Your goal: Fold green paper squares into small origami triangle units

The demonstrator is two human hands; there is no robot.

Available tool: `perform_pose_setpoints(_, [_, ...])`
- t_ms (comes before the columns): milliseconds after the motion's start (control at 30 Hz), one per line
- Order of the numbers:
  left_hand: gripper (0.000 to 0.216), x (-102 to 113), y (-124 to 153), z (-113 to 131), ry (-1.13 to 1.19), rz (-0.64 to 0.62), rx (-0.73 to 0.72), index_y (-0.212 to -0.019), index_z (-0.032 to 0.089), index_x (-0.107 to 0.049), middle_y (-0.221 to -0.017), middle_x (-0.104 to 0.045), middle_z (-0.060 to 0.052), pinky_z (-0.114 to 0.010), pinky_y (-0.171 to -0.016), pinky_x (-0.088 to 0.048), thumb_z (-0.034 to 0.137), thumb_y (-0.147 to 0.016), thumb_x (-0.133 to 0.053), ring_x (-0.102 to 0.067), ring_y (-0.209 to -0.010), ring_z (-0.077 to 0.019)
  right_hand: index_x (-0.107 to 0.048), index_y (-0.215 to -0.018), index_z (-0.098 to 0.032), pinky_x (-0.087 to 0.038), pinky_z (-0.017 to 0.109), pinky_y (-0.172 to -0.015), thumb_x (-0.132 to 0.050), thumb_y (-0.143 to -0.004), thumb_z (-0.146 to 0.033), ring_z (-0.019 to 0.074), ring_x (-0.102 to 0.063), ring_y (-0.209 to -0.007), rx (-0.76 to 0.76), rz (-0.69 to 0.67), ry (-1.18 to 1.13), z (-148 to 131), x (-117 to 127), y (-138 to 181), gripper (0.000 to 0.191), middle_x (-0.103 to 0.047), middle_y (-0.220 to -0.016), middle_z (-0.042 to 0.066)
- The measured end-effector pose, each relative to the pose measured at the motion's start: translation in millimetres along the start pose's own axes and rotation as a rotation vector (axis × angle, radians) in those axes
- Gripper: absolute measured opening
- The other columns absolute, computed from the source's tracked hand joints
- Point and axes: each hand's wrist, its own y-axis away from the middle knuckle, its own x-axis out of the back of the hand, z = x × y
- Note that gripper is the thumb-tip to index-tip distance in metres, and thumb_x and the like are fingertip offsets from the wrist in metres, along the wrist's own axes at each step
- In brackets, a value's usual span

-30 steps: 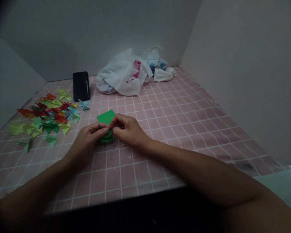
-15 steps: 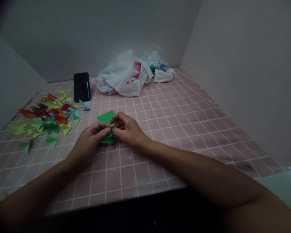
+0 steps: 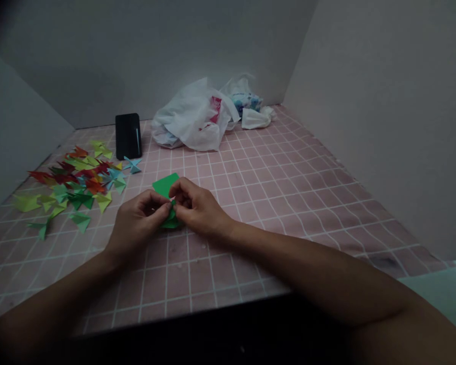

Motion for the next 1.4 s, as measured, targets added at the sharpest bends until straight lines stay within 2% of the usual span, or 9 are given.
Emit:
perform_pose_setpoints(167, [0.01, 1, 1, 5, -0.187, 0.017, -0.122, -0.076, 0.018, -0.066, -0.072, -0.068, -0.001, -0.028, -0.064, -0.045, 0.025, -0.083, -0.065, -0.06, -0.064, -0.0145, -0.054, -0.096, -0.022, -0.037, 0.027, -0.062, -0.06, -0.085, -0.014, 0.0112, -0.048, -0.068, 0.027, 0.002, 0.08, 2, 0, 1, 0.015, -0.052, -0.078, -0.005])
perform_pose_setpoints(300, [0.011, 3, 0, 6, -0.158, 0.007, -0.126, -0.081, 0.017, -0.069, -0.077, -0.069, -0.003, -0.029, -0.067, -0.046, 0.025, -0.084, -0.064, -0.062, -0.07, -0.0158, -0.054, -0.096, -0.022, -0.037, 0.027, -0.062, -0.059, -0.086, -0.012, 0.011, -0.047, -0.068, 0.07, 0.009, 0.132, 2, 0, 2, 0.015, -0.052, -0.078, -0.005])
perform_pose_setpoints(367, [0.016, 3, -2, 5, -0.036, -0.044, -0.051, -0.083, 0.016, -0.071, -0.078, -0.069, -0.003, -0.028, -0.065, -0.045, 0.03, -0.086, -0.064, -0.061, -0.071, -0.0157, -0.054, -0.096, -0.021, -0.037, 0.027, -0.063, -0.059, -0.086, -0.013, 0.011, -0.048, -0.068, 0.076, 0.004, 0.124, 0, 1, 2, 0.014, -0.053, -0.079, -0.004])
perform_pose_setpoints(467, [0.024, 4, -5, 3, 0.242, -0.151, 0.158, -0.078, 0.016, -0.07, -0.068, -0.063, 0.0, -0.024, -0.056, -0.04, 0.038, -0.085, -0.067, -0.053, -0.061, -0.0125, -0.054, -0.096, -0.022, -0.039, 0.027, -0.063, -0.06, -0.087, -0.015, 0.0111, -0.048, -0.068, 0.044, -0.006, 0.086, -3, 3, 1, 0.013, -0.052, -0.079, -0.004])
perform_pose_setpoints(567, [0.023, 4, -8, -1, 0.501, -0.205, 0.328, -0.076, 0.016, -0.07, -0.065, -0.062, 0.001, -0.022, -0.055, -0.04, 0.038, -0.08, -0.075, -0.052, -0.058, -0.01, -0.052, -0.096, -0.022, -0.041, 0.027, -0.065, -0.061, -0.087, -0.017, 0.0116, -0.05, -0.071, 0.011, -0.02, 0.055, -4, 4, 0, 0.014, -0.052, -0.08, -0.004])
perform_pose_setpoints(767, [0.029, 2, -8, -3, 0.638, -0.226, 0.439, -0.08, 0.015, -0.074, -0.071, -0.068, 0.0, -0.02, -0.061, -0.046, 0.039, -0.072, -0.087, -0.059, -0.062, -0.0092, -0.052, -0.095, -0.022, -0.039, 0.027, -0.063, -0.061, -0.087, -0.019, 0.0116, -0.049, -0.069, 0.026, -0.022, 0.068, -3, 5, -1, 0.013, -0.052, -0.079, -0.004])
perform_pose_setpoints(1000, [0.033, 2, -6, -1, 0.572, -0.206, 0.443, -0.082, 0.016, -0.073, -0.072, -0.068, 0.0, -0.022, -0.061, -0.047, 0.044, -0.071, -0.088, -0.059, -0.063, -0.01, -0.052, -0.095, -0.022, -0.039, 0.026, -0.062, -0.063, -0.087, -0.02, 0.0113, -0.048, -0.068, 0.012, -0.01, 0.028, -3, 3, 0, 0.013, -0.051, -0.078, -0.005])
perform_pose_setpoints(1300, [0.032, 4, -9, -1, 0.427, -0.21, 0.318, -0.081, 0.016, -0.073, -0.074, -0.067, -0.001, -0.024, -0.06, -0.046, 0.047, -0.077, -0.082, -0.057, -0.064, -0.0117, -0.054, -0.095, -0.021, -0.041, 0.026, -0.062, -0.064, -0.086, -0.019, 0.0106, -0.049, -0.069, 0.033, -0.017, -0.017, -1, 3, -1, 0.014, -0.052, -0.079, -0.004])
perform_pose_setpoints(1400, [0.031, 4, -8, 1, 0.406, -0.211, 0.271, -0.079, 0.017, -0.071, -0.072, -0.065, -0.001, -0.024, -0.059, -0.046, 0.046, -0.077, -0.081, -0.056, -0.063, -0.0124, -0.053, -0.093, -0.021, -0.042, 0.026, -0.062, -0.066, -0.085, -0.02, 0.0109, -0.05, -0.068, -0.007, -0.011, -0.039, -2, 4, -2, 0.015, -0.053, -0.077, -0.004])
